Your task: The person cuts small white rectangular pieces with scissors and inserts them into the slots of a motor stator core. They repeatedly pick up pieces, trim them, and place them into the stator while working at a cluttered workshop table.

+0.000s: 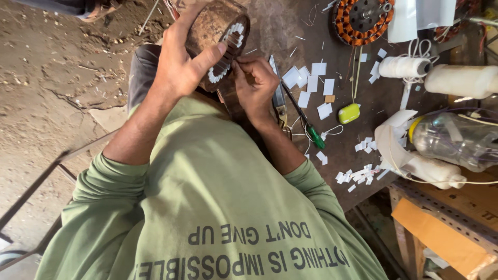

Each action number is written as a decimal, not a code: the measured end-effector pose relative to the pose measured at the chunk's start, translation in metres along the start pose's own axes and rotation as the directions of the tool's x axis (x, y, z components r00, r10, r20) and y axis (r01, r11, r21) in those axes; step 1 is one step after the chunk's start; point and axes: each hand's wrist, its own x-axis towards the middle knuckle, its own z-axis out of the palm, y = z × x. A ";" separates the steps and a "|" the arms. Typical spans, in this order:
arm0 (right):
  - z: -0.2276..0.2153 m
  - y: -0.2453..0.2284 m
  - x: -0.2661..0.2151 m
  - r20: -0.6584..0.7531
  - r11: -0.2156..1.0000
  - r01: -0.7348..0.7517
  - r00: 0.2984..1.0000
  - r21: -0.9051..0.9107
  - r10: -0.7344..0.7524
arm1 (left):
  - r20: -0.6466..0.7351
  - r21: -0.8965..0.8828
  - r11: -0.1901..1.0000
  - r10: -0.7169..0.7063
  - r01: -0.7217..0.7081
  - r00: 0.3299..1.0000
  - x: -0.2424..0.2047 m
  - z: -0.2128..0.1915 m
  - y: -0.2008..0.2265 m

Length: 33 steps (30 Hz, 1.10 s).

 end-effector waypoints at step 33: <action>-0.067 -0.032 0.062 0.342 0.876 0.232 0.936 -0.423 -0.083 | 0.126 -0.095 0.990 -0.095 0.107 0.987 -0.010 0.006 -0.009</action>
